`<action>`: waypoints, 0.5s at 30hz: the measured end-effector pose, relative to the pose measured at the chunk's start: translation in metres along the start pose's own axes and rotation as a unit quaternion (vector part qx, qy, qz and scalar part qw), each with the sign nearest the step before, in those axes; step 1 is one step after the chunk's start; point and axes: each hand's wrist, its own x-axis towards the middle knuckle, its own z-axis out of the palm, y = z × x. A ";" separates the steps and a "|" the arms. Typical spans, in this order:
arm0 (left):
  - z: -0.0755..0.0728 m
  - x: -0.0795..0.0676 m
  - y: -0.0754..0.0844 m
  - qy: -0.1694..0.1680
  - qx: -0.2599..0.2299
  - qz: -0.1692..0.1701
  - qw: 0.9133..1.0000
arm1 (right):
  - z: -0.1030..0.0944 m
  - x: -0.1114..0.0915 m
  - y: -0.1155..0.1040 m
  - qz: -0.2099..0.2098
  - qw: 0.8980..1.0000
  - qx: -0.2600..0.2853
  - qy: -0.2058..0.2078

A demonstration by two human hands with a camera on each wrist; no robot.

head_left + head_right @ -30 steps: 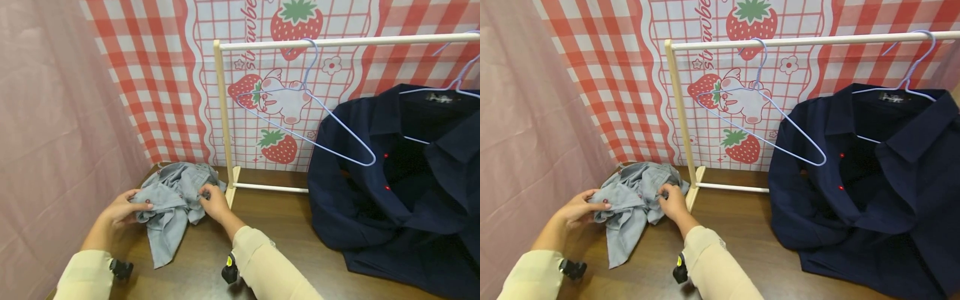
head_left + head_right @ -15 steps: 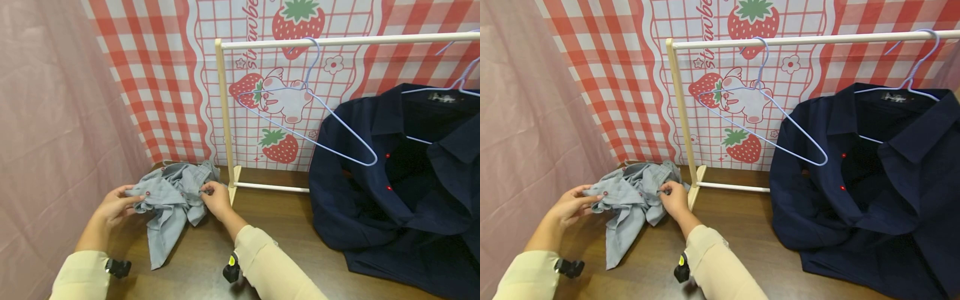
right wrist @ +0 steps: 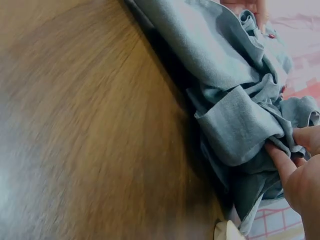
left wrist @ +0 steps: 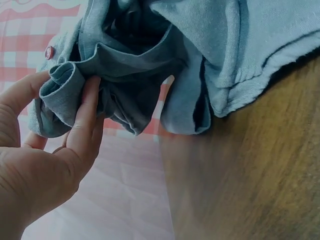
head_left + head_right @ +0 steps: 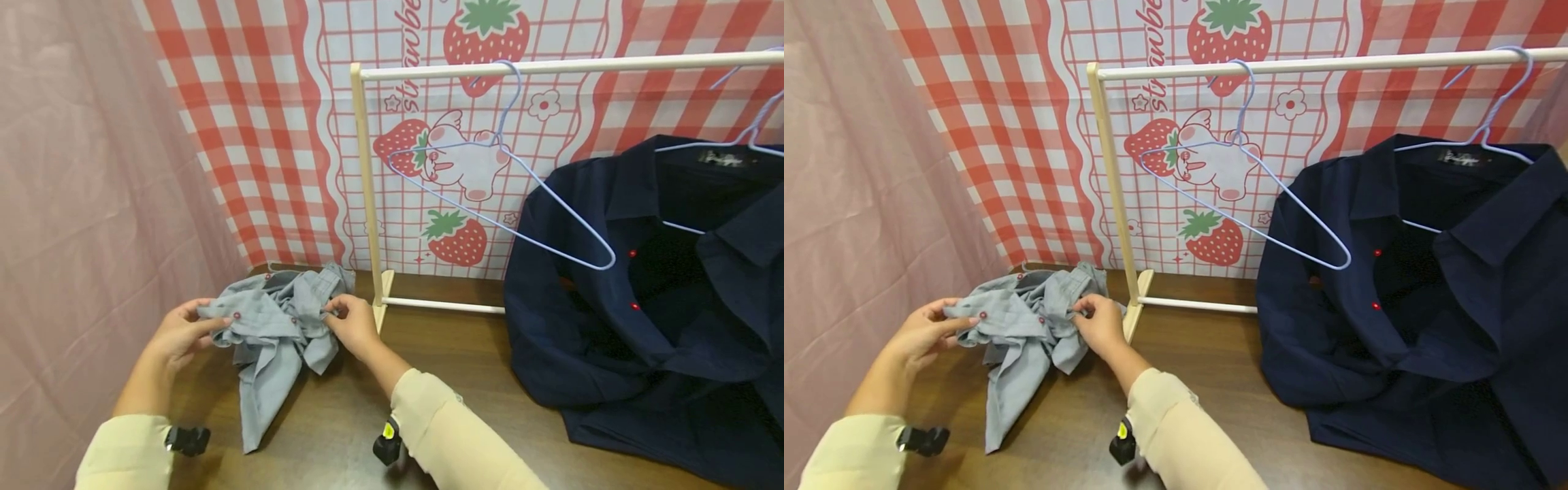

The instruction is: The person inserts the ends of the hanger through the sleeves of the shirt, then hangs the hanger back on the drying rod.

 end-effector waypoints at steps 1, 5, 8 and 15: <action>0.000 0.000 -0.001 0.000 0.002 -0.002 1.000 | -0.001 -0.001 0.001 -0.004 1.000 -0.004 -0.001; -0.001 -0.003 -0.002 -0.006 -0.004 -0.007 1.000 | -0.005 -0.003 0.005 -0.020 1.000 -0.017 0.001; 0.001 -0.005 -0.001 -0.011 -0.013 -0.004 1.000 | -0.010 -0.003 0.005 -0.036 0.999 -0.021 0.000; 0.008 -0.012 0.009 -0.010 -0.002 0.016 1.000 | -0.022 0.001 -0.006 -0.055 0.998 -0.041 -0.014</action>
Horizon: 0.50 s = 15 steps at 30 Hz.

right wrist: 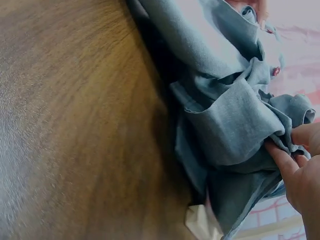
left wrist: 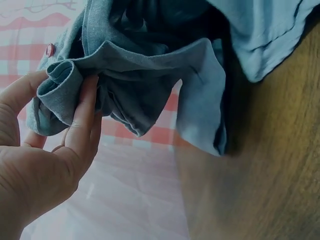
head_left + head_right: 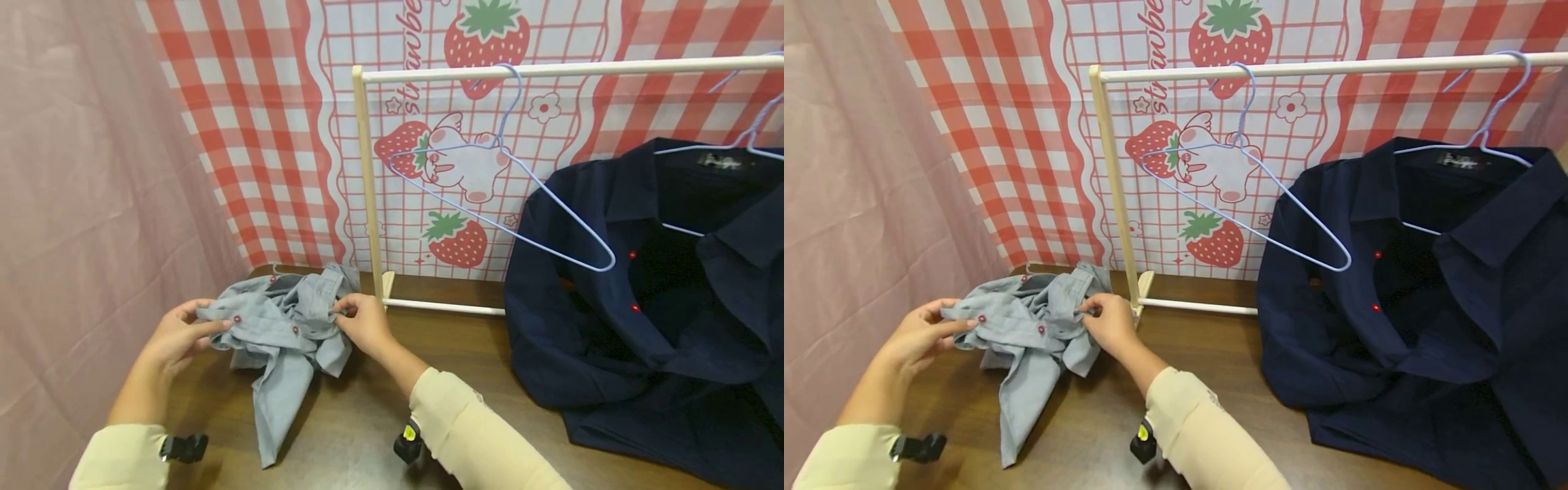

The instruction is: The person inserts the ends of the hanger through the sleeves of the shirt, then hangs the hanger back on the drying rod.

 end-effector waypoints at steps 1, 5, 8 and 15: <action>0.002 -0.001 0.001 0.000 0.003 0.000 1.000 | -0.002 0.000 -0.002 -0.003 1.000 -0.004 -0.001; 0.007 -0.004 0.006 -0.001 0.009 0.005 1.000 | -0.010 0.000 -0.010 -0.013 1.000 -0.013 -0.009; 0.009 -0.005 0.008 -0.010 0.005 0.014 1.000 | -0.015 -0.002 -0.017 -0.022 1.000 -0.018 -0.013; 0.014 -0.009 0.012 -0.024 0.008 0.035 0.999 | -0.022 -0.007 -0.025 -0.028 0.999 -0.021 -0.005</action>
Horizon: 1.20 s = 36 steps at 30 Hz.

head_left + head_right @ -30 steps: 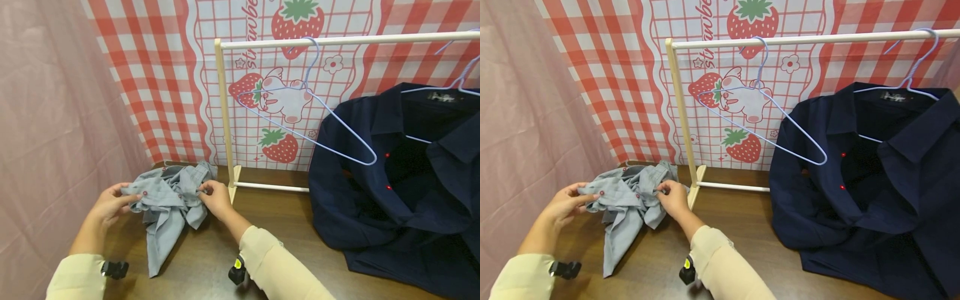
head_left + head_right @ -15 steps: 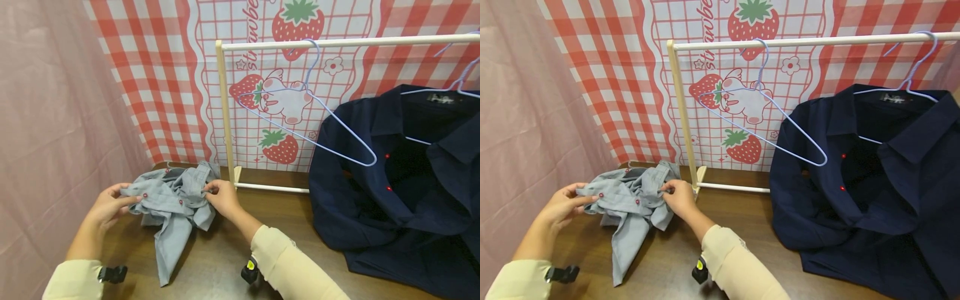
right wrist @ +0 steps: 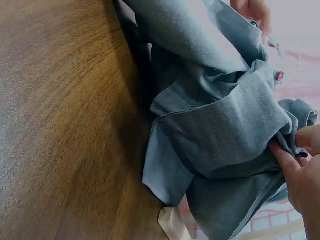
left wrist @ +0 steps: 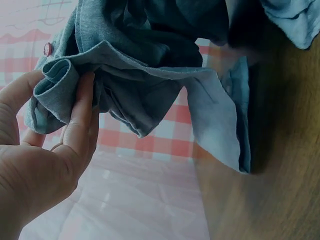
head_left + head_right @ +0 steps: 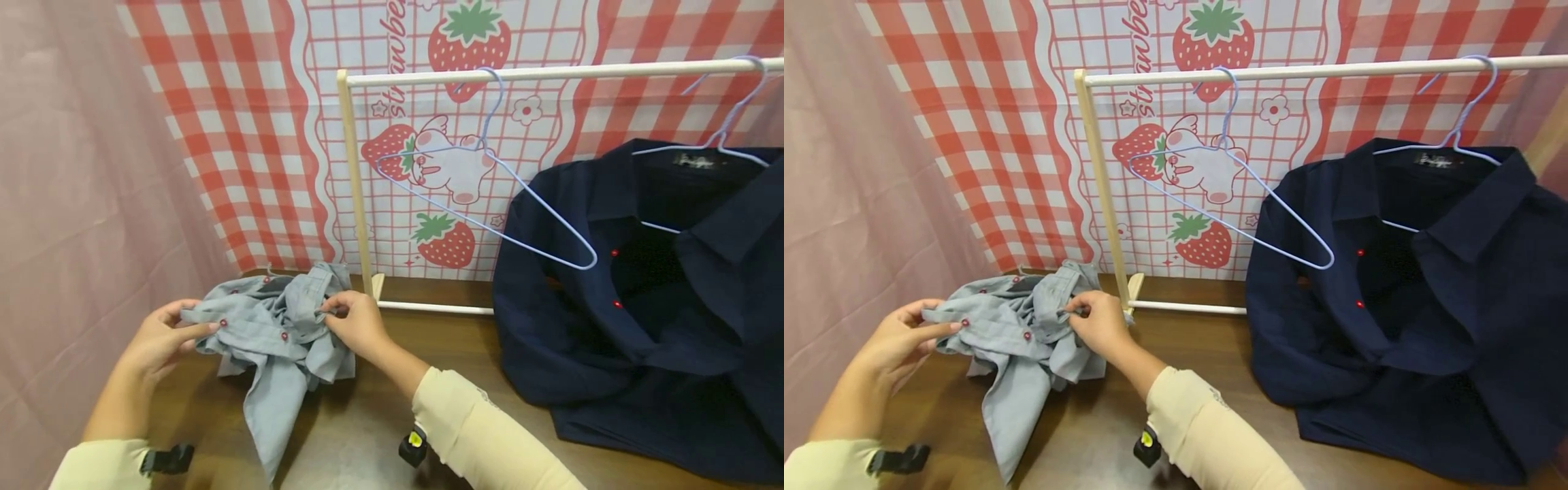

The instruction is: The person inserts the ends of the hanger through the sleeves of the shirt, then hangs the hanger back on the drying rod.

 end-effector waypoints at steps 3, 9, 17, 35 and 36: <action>0.000 -0.002 0.001 -0.005 -0.001 0.013 1.000 | -0.001 -0.002 -0.003 -0.001 1.000 0.000 0.005; 0.003 -0.004 0.003 -0.008 -0.006 0.027 1.000 | -0.003 -0.006 -0.005 -0.015 1.000 0.000 0.019; 0.013 -0.005 0.007 -0.012 -0.011 0.046 0.999 | -0.012 -0.012 -0.006 -0.037 0.999 0.011 0.035; 0.047 -0.006 0.020 -0.064 -0.021 0.096 0.993 | -0.057 -0.025 -0.010 -0.079 0.994 0.053 0.053; 0.049 -0.006 0.021 -0.068 -0.022 0.100 0.992 | -0.060 -0.025 -0.010 -0.079 0.994 0.058 0.056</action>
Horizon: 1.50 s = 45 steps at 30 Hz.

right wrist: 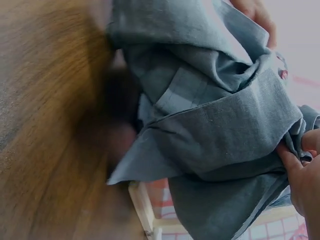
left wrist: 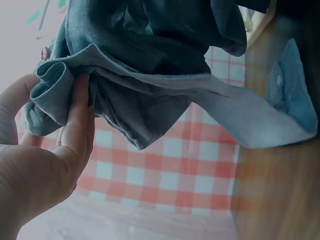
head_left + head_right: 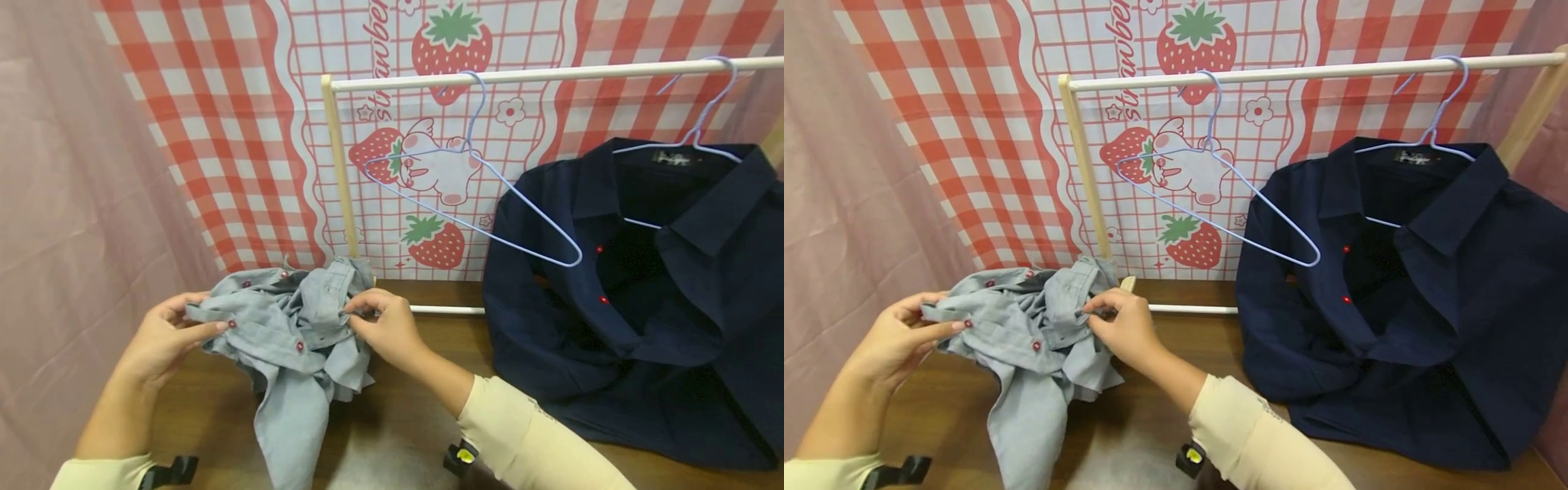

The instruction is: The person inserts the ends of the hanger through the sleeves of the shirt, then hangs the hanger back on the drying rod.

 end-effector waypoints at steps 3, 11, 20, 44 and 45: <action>0.007 0.002 0.001 -0.011 0.005 0.015 1.000 | -0.010 0.000 -0.001 -0.005 1.000 0.009 0.013; 0.032 0.006 -0.005 -0.014 -0.007 0.045 0.999 | -0.040 -0.006 -0.003 0.003 1.000 0.010 0.025; 0.063 0.009 -0.013 -0.015 -0.024 0.065 0.997 | -0.073 -0.017 -0.005 -0.005 1.000 -0.023 0.017; 0.135 0.041 -0.049 -0.028 0.021 -0.006 0.999 | -0.146 -0.061 0.001 -0.003 0.992 -0.080 0.102; 0.138 0.043 -0.052 -0.028 0.020 -0.009 0.999 | -0.148 -0.063 0.002 -0.001 0.990 -0.085 0.109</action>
